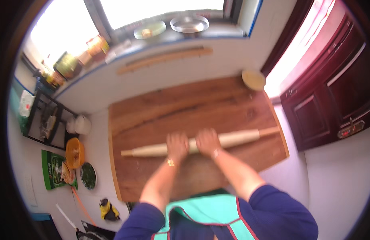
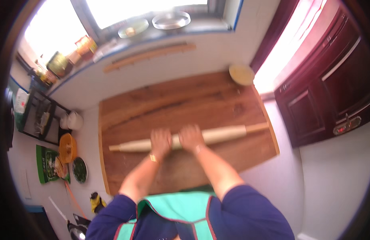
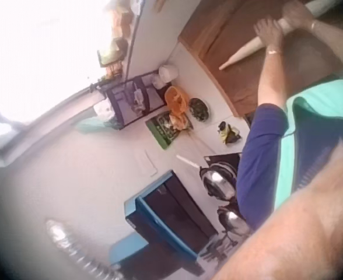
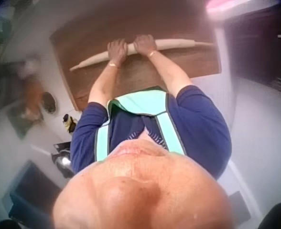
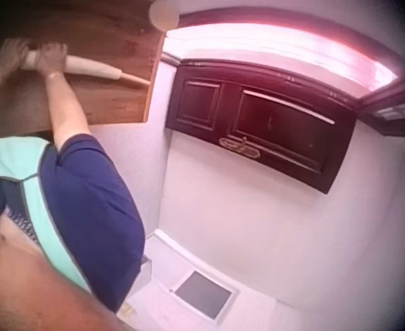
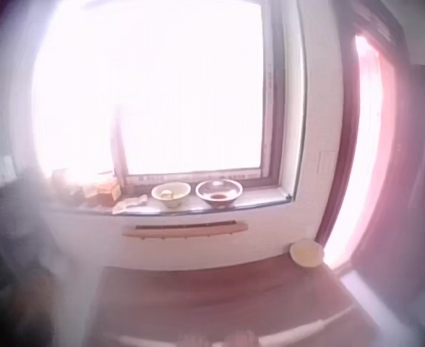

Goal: The person uses a wooden rolling pin to flatten dough on a wooden board, repeatedly rolling the dough onto the pin, unrolling it, and sprinkling flour from a bowl by hand.

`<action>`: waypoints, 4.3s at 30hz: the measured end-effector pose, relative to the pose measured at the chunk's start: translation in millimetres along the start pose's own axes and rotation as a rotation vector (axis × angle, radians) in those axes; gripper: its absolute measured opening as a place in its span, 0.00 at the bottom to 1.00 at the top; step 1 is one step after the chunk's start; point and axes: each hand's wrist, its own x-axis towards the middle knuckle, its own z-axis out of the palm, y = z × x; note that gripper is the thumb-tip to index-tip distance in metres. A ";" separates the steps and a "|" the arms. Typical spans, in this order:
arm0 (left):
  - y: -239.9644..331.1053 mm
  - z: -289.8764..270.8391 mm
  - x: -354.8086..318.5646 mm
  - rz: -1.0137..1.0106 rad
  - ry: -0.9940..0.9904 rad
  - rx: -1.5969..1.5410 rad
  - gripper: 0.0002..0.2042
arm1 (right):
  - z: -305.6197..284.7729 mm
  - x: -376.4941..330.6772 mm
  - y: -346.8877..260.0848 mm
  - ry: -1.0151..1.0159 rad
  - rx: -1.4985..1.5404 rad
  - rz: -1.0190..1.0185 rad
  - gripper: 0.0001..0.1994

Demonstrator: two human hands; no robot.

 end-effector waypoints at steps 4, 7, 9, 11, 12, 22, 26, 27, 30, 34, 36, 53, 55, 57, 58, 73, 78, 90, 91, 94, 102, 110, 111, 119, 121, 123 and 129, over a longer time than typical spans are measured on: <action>-25.7 10.5 20.1 -0.220 -0.149 -0.042 0.15 | 11.4 25.6 29.1 0.009 0.126 0.142 0.11; -43.9 2.8 -45.0 -0.212 -0.021 0.062 0.17 | 25.4 -27.8 37.3 0.305 0.089 0.089 0.10; -56.9 8.7 -21.9 -0.216 -0.064 0.024 0.16 | 34.9 -10.9 42.1 0.315 0.097 0.113 0.11; -78.1 20.8 24.2 -0.234 -0.136 0.059 0.14 | 29.5 46.8 66.2 -0.177 0.069 0.206 0.12; -87.3 33.2 52.6 -0.235 -0.198 0.122 0.13 | 38.5 78.6 85.4 -0.206 0.107 0.261 0.12; -154.9 49.0 77.2 -0.315 0.040 0.145 0.11 | 57.2 92.3 148.2 0.209 0.075 0.266 0.09; -188.4 73.8 135.1 -0.362 -0.009 0.061 0.10 | 64.3 163.4 163.6 -0.183 -0.137 0.341 0.08; -190.5 75.4 147.8 -0.407 -0.029 -0.035 0.10 | 58.2 174.7 160.5 -0.117 -0.056 0.284 0.09; -136.2 79.0 132.7 -0.220 0.200 0.144 0.11 | 69.9 164.5 137.5 0.162 0.076 0.189 0.12; -159.7 81.3 154.7 -0.173 0.145 0.180 0.11 | 73.0 183.0 136.8 0.137 0.036 0.203 0.15; -175.5 79.4 158.1 -0.195 -0.063 0.117 0.13 | 69.9 194.8 133.9 -0.012 0.007 0.254 0.14; -28.4 -17.1 -73.6 -0.169 -0.114 0.040 0.09 | -0.4 -110.0 62.1 -0.006 -0.019 0.305 0.14; -6.6 -15.0 -32.9 -0.194 -0.125 -0.094 0.09 | -4.2 -78.2 59.0 -0.034 0.165 0.360 0.11; 35.6 -28.1 -46.8 -0.010 -0.132 -0.257 0.13 | -21.1 -84.8 -1.4 0.052 0.263 0.144 0.12; 55.6 -26.1 -64.7 -0.009 -0.142 -0.265 0.13 | -14.1 -102.5 -12.0 0.042 0.261 0.153 0.12; -32.7 22.7 -24.7 -0.133 -0.058 0.064 0.19 | 31.8 -47.9 63.6 0.227 0.035 0.196 0.19; -76.5 53.9 82.2 -0.166 -0.100 0.021 0.19 | 40.3 51.1 111.7 0.075 0.052 0.226 0.14; -161.9 86.1 113.9 -0.170 -0.029 0.064 0.15 | 45.1 109.8 199.0 -0.097 -0.079 0.445 0.12; -160.6 82.0 134.3 -0.227 0.025 0.028 0.15 | 47.7 111.0 203.4 -0.087 -0.083 0.445 0.12; -161.2 88.5 116.3 -0.269 0.062 0.024 0.14 | 60.6 77.9 193.1 0.280 -0.037 0.400 0.12; -181.1 89.3 150.9 -0.167 -0.020 0.085 0.13 | 52.7 121.0 210.8 0.022 -0.123 0.394 0.17; -104.8 3.8 -10.6 -0.264 -0.152 0.051 0.11 | 2.6 -62.8 127.1 -0.005 -0.014 0.452 0.11; -91.5 -9.8 -43.0 -0.281 -0.225 0.050 0.10 | -5.0 -99.0 111.8 0.010 0.005 0.457 0.10; -74.4 -32.6 -83.8 -0.293 -0.367 0.047 0.15 | -9.0 -179.9 88.2 0.066 -0.110 0.504 0.13; -40.6 -22.1 -35.8 -0.275 -0.346 -0.082 0.15 | -3.9 -146.2 99.9 0.229 -0.035 0.427 0.12; -9.8 -8.7 -38.3 -0.070 -0.220 -0.293 0.13 | -21.5 -98.8 47.4 0.149 0.176 0.299 0.11; 26.7 -4.3 -31.8 0.031 -0.121 -0.093 0.17 | 17.2 -93.7 8.2 0.219 0.048 0.243 0.19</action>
